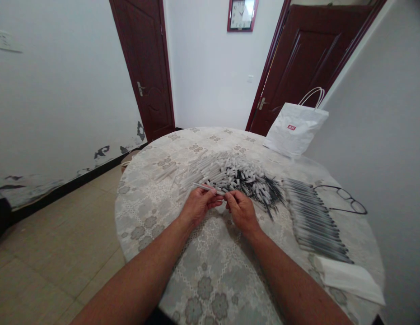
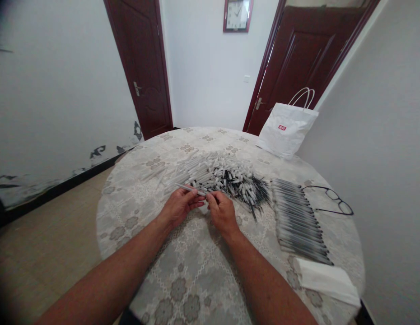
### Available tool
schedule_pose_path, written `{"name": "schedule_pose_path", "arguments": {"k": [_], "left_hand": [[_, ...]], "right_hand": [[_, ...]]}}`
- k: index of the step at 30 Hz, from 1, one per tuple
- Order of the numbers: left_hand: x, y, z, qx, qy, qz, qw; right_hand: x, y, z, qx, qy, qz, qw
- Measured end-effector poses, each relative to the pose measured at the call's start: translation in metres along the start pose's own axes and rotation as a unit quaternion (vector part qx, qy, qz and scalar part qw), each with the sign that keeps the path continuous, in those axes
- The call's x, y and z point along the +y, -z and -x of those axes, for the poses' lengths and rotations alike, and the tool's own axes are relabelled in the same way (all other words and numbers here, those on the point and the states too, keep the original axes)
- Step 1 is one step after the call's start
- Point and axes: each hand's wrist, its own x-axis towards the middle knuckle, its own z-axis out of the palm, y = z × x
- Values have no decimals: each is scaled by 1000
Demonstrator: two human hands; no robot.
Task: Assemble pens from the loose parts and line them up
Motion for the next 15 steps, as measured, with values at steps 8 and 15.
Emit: {"name": "schedule_pose_path", "arguments": {"k": [8, 15], "left_hand": [[-1, 0, 0, -5, -5, 10, 1000], [-2, 0, 1, -12, 5, -7, 1000]], "right_hand": [[1, -1, 6, 20, 64, 31, 997], [3, -2, 5, 5, 61, 86, 994]]}}
